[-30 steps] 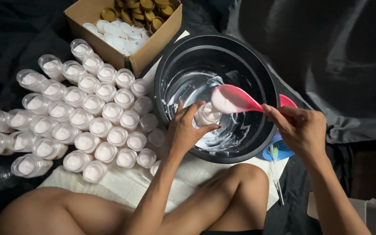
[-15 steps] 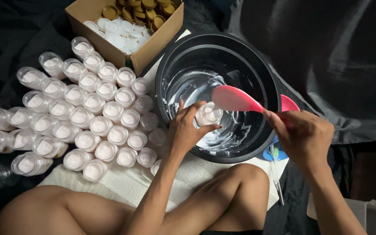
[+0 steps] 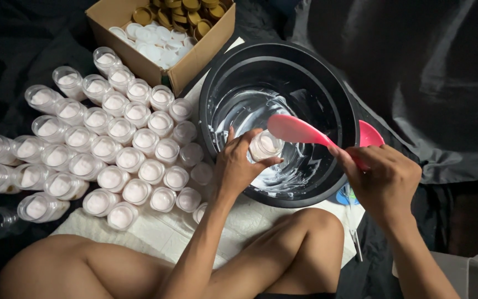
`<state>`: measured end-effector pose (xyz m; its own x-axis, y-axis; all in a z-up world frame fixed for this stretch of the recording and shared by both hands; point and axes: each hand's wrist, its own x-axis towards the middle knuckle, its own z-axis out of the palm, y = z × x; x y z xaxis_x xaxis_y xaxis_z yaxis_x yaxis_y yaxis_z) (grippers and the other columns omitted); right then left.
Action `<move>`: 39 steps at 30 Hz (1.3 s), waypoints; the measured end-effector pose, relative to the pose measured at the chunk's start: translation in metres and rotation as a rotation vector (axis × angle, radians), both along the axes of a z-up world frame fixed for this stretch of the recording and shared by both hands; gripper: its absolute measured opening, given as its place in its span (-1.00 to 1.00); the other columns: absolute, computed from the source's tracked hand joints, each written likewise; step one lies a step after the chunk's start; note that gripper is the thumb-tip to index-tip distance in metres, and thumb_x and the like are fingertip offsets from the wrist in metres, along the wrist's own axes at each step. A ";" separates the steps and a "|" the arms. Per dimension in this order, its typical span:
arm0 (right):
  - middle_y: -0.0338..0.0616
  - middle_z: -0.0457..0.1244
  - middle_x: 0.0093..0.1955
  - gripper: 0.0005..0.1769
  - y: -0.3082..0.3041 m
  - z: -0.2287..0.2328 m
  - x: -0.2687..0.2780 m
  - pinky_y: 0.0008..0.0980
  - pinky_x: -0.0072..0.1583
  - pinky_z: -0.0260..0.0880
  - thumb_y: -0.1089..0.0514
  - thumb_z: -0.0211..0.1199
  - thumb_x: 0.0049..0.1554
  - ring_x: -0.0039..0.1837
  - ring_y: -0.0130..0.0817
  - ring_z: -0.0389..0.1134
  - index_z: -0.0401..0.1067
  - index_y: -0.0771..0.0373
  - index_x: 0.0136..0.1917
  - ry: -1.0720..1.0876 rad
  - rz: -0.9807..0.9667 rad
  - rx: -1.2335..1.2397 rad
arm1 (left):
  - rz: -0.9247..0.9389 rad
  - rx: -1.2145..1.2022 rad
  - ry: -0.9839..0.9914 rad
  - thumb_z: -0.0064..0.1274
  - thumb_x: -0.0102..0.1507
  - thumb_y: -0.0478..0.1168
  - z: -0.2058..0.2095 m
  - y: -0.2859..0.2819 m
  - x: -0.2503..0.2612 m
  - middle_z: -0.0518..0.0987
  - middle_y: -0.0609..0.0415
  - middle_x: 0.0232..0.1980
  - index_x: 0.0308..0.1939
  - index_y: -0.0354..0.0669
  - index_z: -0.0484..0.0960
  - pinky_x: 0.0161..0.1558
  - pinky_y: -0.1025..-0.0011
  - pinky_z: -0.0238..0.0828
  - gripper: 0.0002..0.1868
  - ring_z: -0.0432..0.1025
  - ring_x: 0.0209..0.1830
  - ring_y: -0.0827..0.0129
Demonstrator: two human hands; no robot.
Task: The person scrapes white cream inside a black bowl with a spatula, then scoops the cream into clear plastic jars using a pink spoon. They pick up white lids from a cardboard box, screw them onto the filled jars, and place them on the floor while sitting cross-legged.
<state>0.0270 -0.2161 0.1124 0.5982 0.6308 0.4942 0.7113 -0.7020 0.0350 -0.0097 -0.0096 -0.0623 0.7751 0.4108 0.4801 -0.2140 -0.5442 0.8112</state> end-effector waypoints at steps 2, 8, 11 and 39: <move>-0.28 0.33 -0.39 -0.68 -0.001 -0.002 -0.001 -0.44 -0.26 0.11 -0.04 0.44 0.27 -0.33 -0.41 0.32 0.62 0.17 -0.23 -0.013 -0.002 -0.007 | 0.007 -0.001 0.002 0.32 -0.05 0.37 -0.001 -0.001 0.000 0.70 0.10 -0.27 0.06 -0.06 0.56 0.51 -0.02 0.11 -0.20 0.60 -0.33 0.14; -0.33 0.24 -0.45 -0.68 0.001 -0.005 -0.004 -0.45 -0.27 0.03 -0.03 0.50 0.26 -0.36 -0.44 0.22 0.59 0.11 -0.28 -0.041 0.003 -0.018 | 0.003 0.008 0.019 0.26 -0.02 0.41 -0.001 -0.001 0.000 0.70 0.13 -0.25 0.07 -0.07 0.55 0.51 0.01 0.11 -0.19 0.60 -0.30 0.16; -0.30 0.18 -0.47 -0.63 0.001 -0.007 -0.004 -0.42 -0.28 -0.02 -0.03 0.51 0.26 -0.38 -0.41 0.12 0.55 0.11 -0.31 -0.059 0.004 -0.014 | -0.007 0.006 0.016 0.26 -0.01 0.39 0.002 0.000 -0.002 0.70 0.12 -0.22 0.07 -0.08 0.54 0.51 -0.01 0.12 -0.20 0.61 -0.27 0.14; -0.14 0.08 -0.66 -0.52 -0.014 -0.045 0.036 -0.46 -0.42 -0.13 -0.03 0.29 0.34 -0.56 -0.49 -0.02 0.58 0.19 -0.37 0.823 -0.345 0.457 | 0.041 -0.078 -0.052 0.51 -0.18 0.13 -0.008 -0.003 0.001 0.71 -0.12 -0.12 0.10 -0.12 0.62 0.45 0.03 0.21 -0.16 0.63 -0.08 0.02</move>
